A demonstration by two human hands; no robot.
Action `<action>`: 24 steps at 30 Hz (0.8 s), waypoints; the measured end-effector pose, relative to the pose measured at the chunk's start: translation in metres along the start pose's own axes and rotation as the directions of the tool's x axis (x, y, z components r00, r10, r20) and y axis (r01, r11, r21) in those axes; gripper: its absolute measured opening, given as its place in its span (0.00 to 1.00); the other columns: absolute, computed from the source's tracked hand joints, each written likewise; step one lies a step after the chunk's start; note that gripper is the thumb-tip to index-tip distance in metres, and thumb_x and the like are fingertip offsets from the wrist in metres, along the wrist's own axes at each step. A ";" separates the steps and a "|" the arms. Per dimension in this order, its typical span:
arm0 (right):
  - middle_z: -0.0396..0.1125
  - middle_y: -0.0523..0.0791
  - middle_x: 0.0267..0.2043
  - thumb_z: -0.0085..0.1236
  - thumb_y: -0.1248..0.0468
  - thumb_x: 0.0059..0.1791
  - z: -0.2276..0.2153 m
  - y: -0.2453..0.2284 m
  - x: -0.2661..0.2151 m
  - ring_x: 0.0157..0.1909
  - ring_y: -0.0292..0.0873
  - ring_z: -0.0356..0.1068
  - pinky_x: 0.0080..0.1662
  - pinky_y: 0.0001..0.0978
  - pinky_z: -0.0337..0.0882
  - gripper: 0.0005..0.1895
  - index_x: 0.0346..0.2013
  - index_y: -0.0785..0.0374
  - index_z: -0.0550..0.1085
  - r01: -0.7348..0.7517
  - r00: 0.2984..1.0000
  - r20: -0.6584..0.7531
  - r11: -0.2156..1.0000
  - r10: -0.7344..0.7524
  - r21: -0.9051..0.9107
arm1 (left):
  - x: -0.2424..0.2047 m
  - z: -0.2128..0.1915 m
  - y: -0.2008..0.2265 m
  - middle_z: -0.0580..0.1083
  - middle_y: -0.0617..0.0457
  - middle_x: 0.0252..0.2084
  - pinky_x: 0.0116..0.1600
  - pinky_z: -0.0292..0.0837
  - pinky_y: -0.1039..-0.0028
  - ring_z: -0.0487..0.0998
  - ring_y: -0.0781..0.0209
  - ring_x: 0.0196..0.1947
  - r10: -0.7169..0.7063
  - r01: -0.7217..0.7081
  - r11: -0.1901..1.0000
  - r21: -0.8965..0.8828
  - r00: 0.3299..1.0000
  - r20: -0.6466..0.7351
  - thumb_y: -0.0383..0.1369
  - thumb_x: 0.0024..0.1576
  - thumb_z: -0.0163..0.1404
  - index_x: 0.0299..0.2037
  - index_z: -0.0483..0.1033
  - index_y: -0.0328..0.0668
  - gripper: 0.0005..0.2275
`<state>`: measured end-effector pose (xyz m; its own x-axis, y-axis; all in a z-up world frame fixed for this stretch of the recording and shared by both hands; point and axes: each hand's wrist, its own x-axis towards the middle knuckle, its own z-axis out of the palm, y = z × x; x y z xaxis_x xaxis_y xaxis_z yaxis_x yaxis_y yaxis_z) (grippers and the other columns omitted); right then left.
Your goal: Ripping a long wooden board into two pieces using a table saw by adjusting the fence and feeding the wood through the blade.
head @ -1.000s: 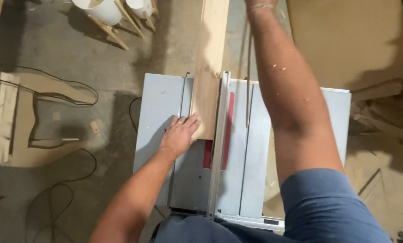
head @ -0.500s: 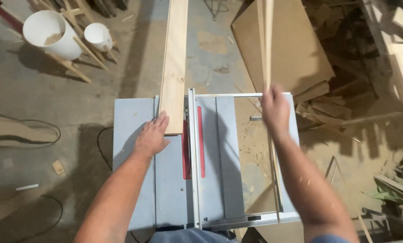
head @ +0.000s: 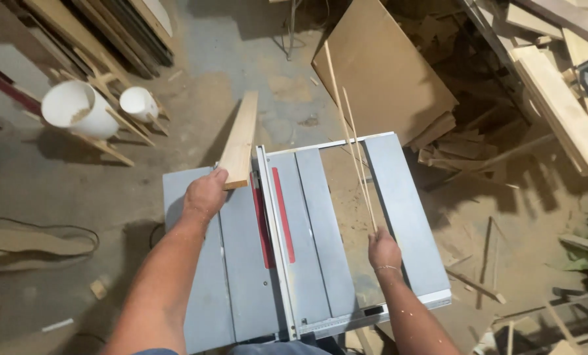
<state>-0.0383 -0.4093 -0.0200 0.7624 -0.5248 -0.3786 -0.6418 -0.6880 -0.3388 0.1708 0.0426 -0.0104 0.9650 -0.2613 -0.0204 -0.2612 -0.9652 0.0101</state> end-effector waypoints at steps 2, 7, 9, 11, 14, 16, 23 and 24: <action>0.75 0.55 0.48 0.50 0.50 0.55 0.004 0.008 0.000 0.55 0.59 0.75 0.55 0.50 0.74 0.22 0.54 0.62 0.75 0.010 0.999 -0.040 0.998 -0.012 -0.063 | -0.001 -0.008 -0.011 0.78 0.59 0.51 0.53 0.81 0.55 0.83 0.45 0.46 -0.046 0.049 0.998 -0.048 0.998 0.052 0.41 0.57 0.48 0.46 0.70 0.58 0.09; 0.74 0.52 0.50 0.58 0.55 0.52 0.009 0.021 -0.038 0.56 0.55 0.73 0.60 0.45 0.72 0.21 0.56 0.62 0.76 0.199 0.910 -0.360 0.978 -0.207 -0.060 | -0.023 -0.064 -0.031 0.81 0.52 0.42 0.54 0.78 0.52 0.83 0.44 0.46 -0.271 0.270 0.936 -0.227 0.962 0.026 0.55 0.60 0.48 0.45 0.76 0.60 0.15; 0.73 0.51 0.51 0.61 0.58 0.51 0.005 0.015 -0.065 0.58 0.52 0.72 0.63 0.42 0.70 0.20 0.56 0.63 0.77 0.299 0.810 -0.493 0.947 -0.318 -0.119 | -0.033 -0.062 -0.046 0.81 0.56 0.39 0.51 0.79 0.53 0.84 0.47 0.44 -0.324 0.313 0.916 -0.250 0.946 -0.004 0.59 0.59 0.50 0.44 0.77 0.65 0.16; 0.74 0.51 0.46 0.63 0.61 0.49 0.000 0.003 -0.099 0.53 0.54 0.73 0.59 0.45 0.71 0.16 0.50 0.61 0.78 0.437 0.769 -0.524 0.899 -0.366 0.014 | -0.060 -0.089 -0.041 0.81 0.52 0.35 0.47 0.79 0.52 0.84 0.44 0.41 -0.291 0.260 0.915 -0.308 0.955 -0.058 0.55 0.57 0.52 0.40 0.78 0.62 0.14; 0.76 0.52 0.45 0.63 0.61 0.50 0.013 -0.043 -0.146 0.52 0.57 0.74 0.57 0.47 0.72 0.14 0.49 0.60 0.80 0.514 0.808 -0.447 0.830 -0.383 0.219 | -0.095 -0.054 -0.070 0.78 0.48 0.27 0.39 0.78 0.51 0.82 0.44 0.32 -0.301 0.174 0.917 -0.358 0.891 -0.339 0.53 0.58 0.56 0.41 0.79 0.56 0.14; 0.77 0.48 0.46 0.63 0.57 0.50 0.020 -0.097 -0.183 0.52 0.53 0.76 0.56 0.45 0.74 0.15 0.49 0.56 0.81 0.487 0.868 -0.304 0.793 -0.392 0.367 | -0.132 -0.057 -0.055 0.77 0.47 0.26 0.37 0.78 0.53 0.82 0.45 0.30 -0.261 0.087 0.923 -0.374 0.857 -0.445 0.50 0.58 0.57 0.40 0.80 0.58 0.11; 0.61 0.36 0.34 0.50 0.44 0.53 0.063 -0.287 -0.261 0.37 0.32 0.60 0.43 0.26 0.65 0.15 0.36 0.49 0.69 -0.117 0.782 0.396 0.511 -0.481 0.852 | -0.281 -0.036 -0.015 0.80 0.38 0.42 0.36 0.74 0.51 0.80 0.39 0.30 -0.149 -0.126 0.906 -0.405 0.799 -0.582 0.39 0.58 0.54 0.61 0.73 0.36 0.23; 0.61 0.36 0.34 0.50 0.44 0.53 0.066 -0.300 -0.268 0.37 0.32 0.60 0.43 0.26 0.65 0.15 0.36 0.49 0.69 -0.116 0.786 0.397 0.516 -0.475 0.848 | -0.301 -0.028 -0.011 0.80 0.38 0.42 0.36 0.74 0.51 0.80 0.39 0.30 -0.152 -0.127 0.902 -0.412 0.800 -0.580 0.39 0.58 0.54 0.61 0.73 0.36 0.23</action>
<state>-0.0554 -0.0291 0.1257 0.8709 0.1130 -0.4784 -0.4903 0.1313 -0.8616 -0.1165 0.1317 0.0235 0.8249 -0.0596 0.5621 -0.3492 -0.8357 0.4238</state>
